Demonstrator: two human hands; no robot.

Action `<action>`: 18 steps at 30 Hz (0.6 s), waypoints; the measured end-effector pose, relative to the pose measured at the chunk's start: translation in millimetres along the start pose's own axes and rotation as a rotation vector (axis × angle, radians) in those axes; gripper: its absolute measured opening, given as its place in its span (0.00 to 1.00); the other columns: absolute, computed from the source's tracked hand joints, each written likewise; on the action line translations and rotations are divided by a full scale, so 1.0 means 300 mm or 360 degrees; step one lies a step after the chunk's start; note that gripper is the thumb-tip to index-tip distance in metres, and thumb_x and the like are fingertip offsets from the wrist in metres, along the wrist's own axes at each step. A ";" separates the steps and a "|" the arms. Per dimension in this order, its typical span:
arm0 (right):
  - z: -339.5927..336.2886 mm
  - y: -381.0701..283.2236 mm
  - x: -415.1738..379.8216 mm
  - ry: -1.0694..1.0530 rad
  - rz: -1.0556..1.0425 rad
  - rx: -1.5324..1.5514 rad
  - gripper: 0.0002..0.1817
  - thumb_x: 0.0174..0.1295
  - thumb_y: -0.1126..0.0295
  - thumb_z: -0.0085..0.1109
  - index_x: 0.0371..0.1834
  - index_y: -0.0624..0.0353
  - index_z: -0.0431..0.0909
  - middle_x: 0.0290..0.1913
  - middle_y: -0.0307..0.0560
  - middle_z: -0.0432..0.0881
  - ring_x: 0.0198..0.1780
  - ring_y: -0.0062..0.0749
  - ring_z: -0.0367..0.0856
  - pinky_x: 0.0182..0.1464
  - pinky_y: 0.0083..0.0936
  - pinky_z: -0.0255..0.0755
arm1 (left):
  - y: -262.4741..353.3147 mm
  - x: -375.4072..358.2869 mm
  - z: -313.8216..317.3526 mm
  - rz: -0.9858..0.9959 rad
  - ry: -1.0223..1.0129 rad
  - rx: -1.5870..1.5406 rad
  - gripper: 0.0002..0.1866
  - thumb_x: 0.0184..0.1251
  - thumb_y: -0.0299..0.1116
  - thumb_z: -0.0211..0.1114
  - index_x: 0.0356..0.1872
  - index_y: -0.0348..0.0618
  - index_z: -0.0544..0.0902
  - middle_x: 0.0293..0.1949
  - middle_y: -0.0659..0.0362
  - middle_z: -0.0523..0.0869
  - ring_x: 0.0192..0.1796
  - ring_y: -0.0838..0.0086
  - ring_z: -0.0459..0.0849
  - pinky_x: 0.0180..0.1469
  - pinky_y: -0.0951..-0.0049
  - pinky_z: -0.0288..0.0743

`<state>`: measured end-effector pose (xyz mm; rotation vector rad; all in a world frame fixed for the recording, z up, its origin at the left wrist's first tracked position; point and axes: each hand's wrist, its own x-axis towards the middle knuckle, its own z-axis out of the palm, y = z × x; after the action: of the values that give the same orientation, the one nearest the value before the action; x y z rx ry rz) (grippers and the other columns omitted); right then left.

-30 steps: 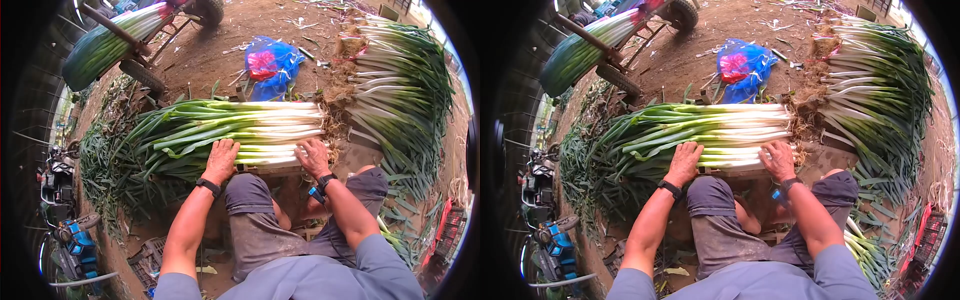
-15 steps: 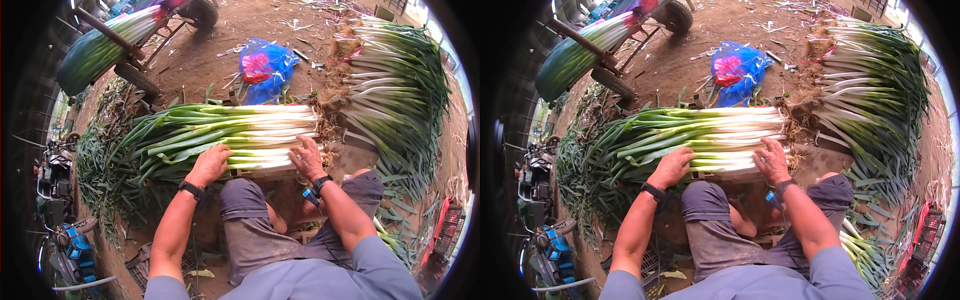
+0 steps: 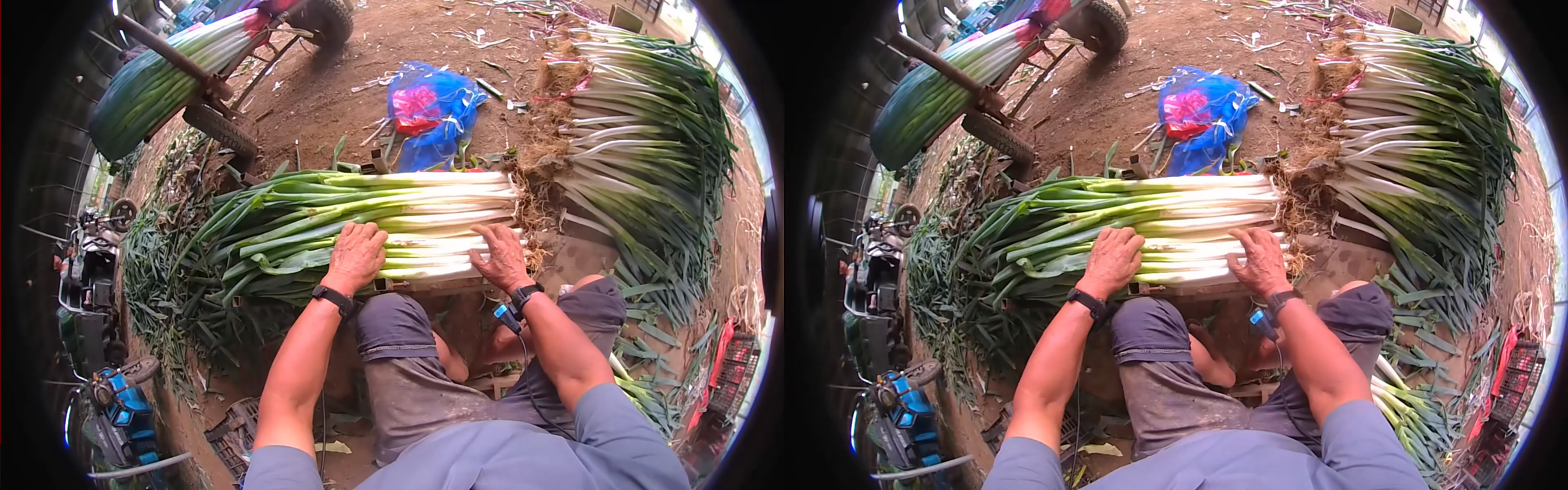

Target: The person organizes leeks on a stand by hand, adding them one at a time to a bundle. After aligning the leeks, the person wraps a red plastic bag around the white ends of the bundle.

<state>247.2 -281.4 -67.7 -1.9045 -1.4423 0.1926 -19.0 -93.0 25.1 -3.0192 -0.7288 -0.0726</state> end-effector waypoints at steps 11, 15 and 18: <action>-0.018 -0.005 -0.024 -0.0190 -0.0012 -0.0156 0.15 0.67 0.59 0.64 0.54 0.50 0.87 0.52 0.48 0.82 0.58 0.46 0.76 0.68 0.45 0.66 | -0.011 -0.058 0.037 -0.0144 0.0006 -0.0161 0.16 0.67 0.42 0.68 0.53 0.52 0.89 0.45 0.58 0.85 0.51 0.62 0.83 0.61 0.59 0.70; 0.005 -0.007 -0.041 -0.0096 -0.0001 -0.0162 0.15 0.66 0.62 0.65 0.55 0.48 0.87 0.53 0.47 0.82 0.61 0.44 0.76 0.76 0.47 0.60 | -0.002 -0.059 0.034 -0.0096 0.0099 -0.0125 0.16 0.69 0.42 0.66 0.54 0.52 0.89 0.45 0.58 0.85 0.52 0.63 0.82 0.61 0.58 0.70; 0.012 -0.033 -0.044 -0.0080 -0.0018 -0.0164 0.15 0.66 0.64 0.65 0.55 0.46 0.87 0.53 0.47 0.82 0.61 0.44 0.76 0.76 0.48 0.58 | 0.003 -0.055 0.036 -0.0142 0.0019 -0.0154 0.16 0.70 0.43 0.65 0.54 0.52 0.89 0.44 0.58 0.85 0.51 0.63 0.82 0.60 0.58 0.70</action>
<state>232.9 -290.4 -68.3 -1.9864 -1.5223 0.1644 -32.7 -100.9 13.5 -3.0728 -0.8840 -0.1322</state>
